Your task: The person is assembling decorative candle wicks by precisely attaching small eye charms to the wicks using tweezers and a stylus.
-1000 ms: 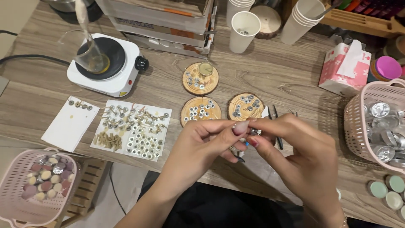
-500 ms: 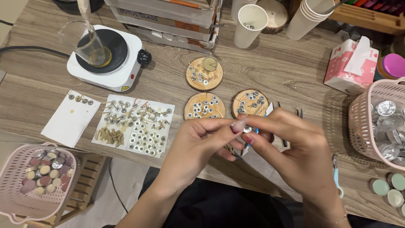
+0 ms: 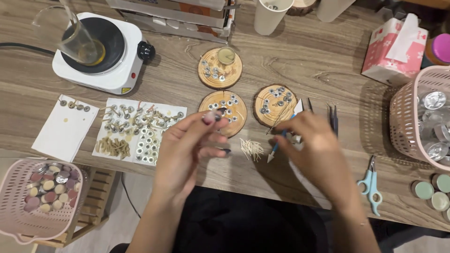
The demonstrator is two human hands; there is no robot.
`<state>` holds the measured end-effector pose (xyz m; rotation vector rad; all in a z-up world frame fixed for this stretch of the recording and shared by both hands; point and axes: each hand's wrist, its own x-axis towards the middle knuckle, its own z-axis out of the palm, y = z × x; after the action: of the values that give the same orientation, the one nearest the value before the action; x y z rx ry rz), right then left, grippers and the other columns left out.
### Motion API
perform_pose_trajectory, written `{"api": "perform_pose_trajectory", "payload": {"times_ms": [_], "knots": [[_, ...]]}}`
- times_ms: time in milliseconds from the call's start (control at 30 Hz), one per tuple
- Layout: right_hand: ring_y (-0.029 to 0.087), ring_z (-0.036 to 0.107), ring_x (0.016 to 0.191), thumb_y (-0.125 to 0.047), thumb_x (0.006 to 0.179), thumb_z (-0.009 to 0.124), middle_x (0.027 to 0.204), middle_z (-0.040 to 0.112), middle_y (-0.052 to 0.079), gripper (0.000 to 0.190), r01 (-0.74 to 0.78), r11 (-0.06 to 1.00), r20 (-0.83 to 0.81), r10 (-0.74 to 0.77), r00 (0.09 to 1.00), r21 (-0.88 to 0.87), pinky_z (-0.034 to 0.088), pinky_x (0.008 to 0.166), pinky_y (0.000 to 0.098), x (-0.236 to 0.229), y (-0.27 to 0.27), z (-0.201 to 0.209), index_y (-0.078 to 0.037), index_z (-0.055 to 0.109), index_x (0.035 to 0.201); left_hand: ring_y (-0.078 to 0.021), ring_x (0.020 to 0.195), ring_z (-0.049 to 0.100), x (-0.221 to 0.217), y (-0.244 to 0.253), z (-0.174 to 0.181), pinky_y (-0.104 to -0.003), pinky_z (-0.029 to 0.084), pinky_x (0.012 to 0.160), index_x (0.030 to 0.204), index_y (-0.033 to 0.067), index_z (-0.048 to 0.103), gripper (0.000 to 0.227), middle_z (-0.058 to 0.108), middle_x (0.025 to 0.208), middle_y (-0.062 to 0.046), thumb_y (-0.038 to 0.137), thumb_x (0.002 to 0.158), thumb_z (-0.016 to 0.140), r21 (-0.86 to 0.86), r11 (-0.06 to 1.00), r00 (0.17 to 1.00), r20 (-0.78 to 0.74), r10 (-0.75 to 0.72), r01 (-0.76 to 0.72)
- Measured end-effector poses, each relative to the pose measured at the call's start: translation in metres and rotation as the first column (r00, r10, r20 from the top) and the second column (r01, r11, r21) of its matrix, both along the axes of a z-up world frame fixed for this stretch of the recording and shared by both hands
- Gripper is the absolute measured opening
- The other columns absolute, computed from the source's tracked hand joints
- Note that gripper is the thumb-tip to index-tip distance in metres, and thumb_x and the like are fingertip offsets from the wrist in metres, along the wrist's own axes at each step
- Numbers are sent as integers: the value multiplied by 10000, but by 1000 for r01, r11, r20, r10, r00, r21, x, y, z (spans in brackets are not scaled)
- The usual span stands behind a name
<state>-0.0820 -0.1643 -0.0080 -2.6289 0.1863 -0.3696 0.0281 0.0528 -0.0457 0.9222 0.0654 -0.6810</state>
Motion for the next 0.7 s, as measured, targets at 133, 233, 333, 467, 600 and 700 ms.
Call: {"api": "perform_pose_trajectory", "payload": {"times_ms": [133,233,333,467,600,700], "knots": [[294,608,901,-130,788,814,902,634,96,177,-43,997,-16,42,999,-66,509,806,407,-3,15,-37,-57,753,938,-182,775,755,3,8,1,-300,640,625,1143,-52,717,269,783,1009,-179,137,965,649,105,992,997,-24,69,-66],[293,579,899,-151,806,798,892,614,85,168,-18,997,-58,14,998,-70,513,801,410,0,29,-46,-57,760,940,-185,780,753,3,12,-1,-293,641,641,1152,-49,712,261,783,1023,-182,125,971,639,90,991,994,-26,105,-103],[288,566,893,-166,820,788,895,619,70,169,-13,997,-65,7,998,-80,512,783,411,5,39,-47,-58,761,947,-186,787,757,3,13,-2,-295,642,647,1162,-60,709,264,773,1021,-192,121,985,632,60,994,996,-27,90,-88],[301,558,893,-191,790,800,893,629,82,192,-4,990,-84,-8,996,-141,502,770,427,11,47,-47,-51,755,913,-190,800,760,2,12,0,-300,647,656,1169,-61,703,265,775,1036,-198,109,982,625,36,997,996,-44,71,-70],[306,560,861,-158,794,797,867,650,83,151,32,995,-100,-41,994,-97,496,758,424,12,50,-50,-51,762,894,-239,883,771,0,9,-2,-330,655,704,1194,-71,679,269,767,1086,-220,87,984,619,-74,995,997,-40,60,-62],[307,575,857,-120,816,777,861,670,91,133,58,998,-51,-59,997,-26,497,768,414,10,47,-56,-46,772,927,-253,915,772,-1,4,0,-341,658,738,1205,-74,681,286,765,1134,-214,85,976,619,-105,993,997,-46,53,-58]]}}
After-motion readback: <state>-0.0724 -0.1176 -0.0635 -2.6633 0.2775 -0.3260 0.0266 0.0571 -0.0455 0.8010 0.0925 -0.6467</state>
